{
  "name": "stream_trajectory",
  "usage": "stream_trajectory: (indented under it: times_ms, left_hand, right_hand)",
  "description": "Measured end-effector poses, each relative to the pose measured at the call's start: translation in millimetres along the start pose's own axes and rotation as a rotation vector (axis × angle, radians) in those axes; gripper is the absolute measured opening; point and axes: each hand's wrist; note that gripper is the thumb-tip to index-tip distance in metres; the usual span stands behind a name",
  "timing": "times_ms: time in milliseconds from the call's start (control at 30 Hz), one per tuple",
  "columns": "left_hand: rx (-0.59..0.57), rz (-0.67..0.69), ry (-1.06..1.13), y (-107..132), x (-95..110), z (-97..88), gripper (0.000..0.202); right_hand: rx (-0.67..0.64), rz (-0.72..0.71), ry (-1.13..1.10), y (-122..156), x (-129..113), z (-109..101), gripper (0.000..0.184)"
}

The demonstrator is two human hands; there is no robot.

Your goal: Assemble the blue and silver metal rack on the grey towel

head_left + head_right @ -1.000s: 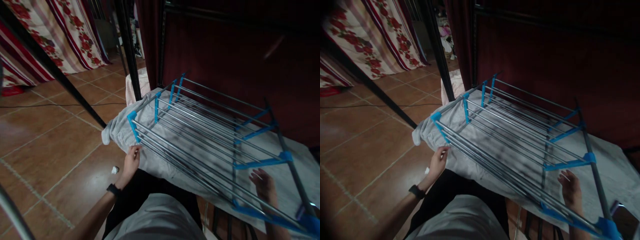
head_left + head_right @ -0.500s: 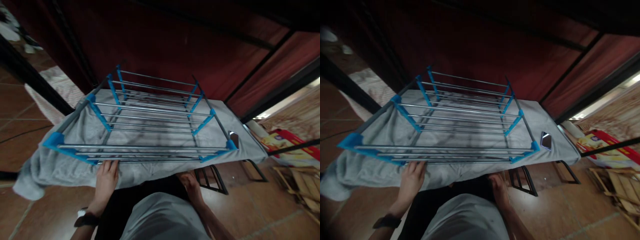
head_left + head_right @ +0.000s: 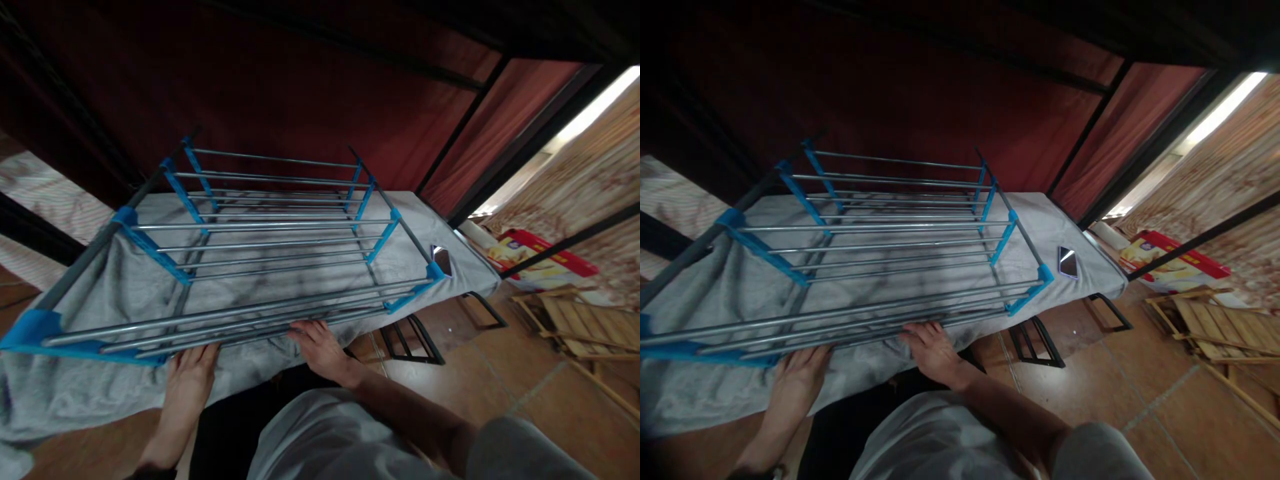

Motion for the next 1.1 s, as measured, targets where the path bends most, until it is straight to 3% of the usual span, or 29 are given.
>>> stream_trajectory:
  times_ms: [300,567,767,900,1000,1100]
  left_hand:
    - [-0.039,-0.020,0.053,0.7,9.3,-1.2,0.040]
    - [-0.013,0.041,0.082,-1.7,24.3,0.7,0.037]
    - [-0.039,0.070,0.018,0.0,29.1,-15.0,0.039]
    - [-0.064,0.023,-0.011,2.3,42.6,-33.4,0.043]
    - [-0.080,-0.035,0.000,-0.5,48.4,-40.9,0.041]
    - [-0.105,-0.072,0.016,-1.6,49.8,-42.3,0.039]
  right_hand:
    - [-0.075,0.177,0.108,-9.7,18.8,-13.2,0.039]
    - [-0.146,0.212,0.165,-15.9,24.1,-18.6,0.035]
    - [-0.117,0.227,0.186,-12.1,26.7,-17.4,0.029]
    - [0.022,0.090,0.208,0.4,22.6,-12.4,0.036]
    - [-0.028,-0.115,0.087,7.1,13.9,-1.0,0.044]
    - [-0.098,-0.190,0.004,8.4,0.6,12.6,0.049]
Point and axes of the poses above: each hand's wrist, its own y-axis away from the middle knuckle, its own z-axis out of the palm, x = y × z, and after that the axes turned 14 degrees about -y, right-handed
